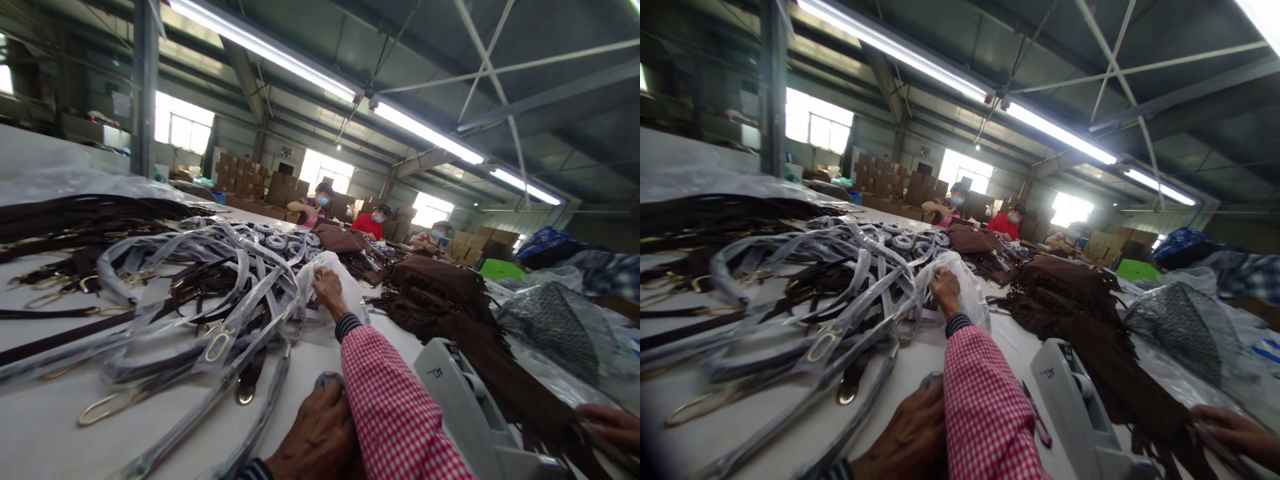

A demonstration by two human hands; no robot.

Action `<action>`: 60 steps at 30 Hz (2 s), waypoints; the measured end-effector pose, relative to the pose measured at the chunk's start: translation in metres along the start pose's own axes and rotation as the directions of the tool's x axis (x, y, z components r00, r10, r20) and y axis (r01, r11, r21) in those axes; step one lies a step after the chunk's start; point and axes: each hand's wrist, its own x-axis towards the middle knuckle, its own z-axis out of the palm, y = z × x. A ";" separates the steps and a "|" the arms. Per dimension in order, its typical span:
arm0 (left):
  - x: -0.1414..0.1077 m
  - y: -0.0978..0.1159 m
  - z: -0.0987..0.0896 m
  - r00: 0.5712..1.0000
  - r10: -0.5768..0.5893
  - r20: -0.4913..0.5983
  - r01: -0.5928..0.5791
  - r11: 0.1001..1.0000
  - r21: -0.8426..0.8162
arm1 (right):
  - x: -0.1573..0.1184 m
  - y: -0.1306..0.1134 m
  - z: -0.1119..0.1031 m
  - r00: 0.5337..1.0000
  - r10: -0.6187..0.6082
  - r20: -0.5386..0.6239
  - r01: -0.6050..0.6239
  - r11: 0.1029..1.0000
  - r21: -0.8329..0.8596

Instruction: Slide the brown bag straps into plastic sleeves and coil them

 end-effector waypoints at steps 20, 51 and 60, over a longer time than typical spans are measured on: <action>-0.002 0.014 -0.039 0.972 -0.176 0.156 0.186 0.981 -0.048 | -0.100 0.052 -0.083 0.970 -0.128 0.208 0.041 0.924 0.380; 0.004 -0.007 -0.072 0.908 -0.350 0.231 0.336 0.937 0.100 | -0.165 0.050 -0.057 0.852 -0.508 -0.125 0.521 0.844 0.128; 0.005 -0.026 -0.082 0.933 -0.261 0.247 0.295 0.949 -0.112 | -0.126 0.070 -0.122 0.953 -0.298 -0.059 0.284 0.804 0.523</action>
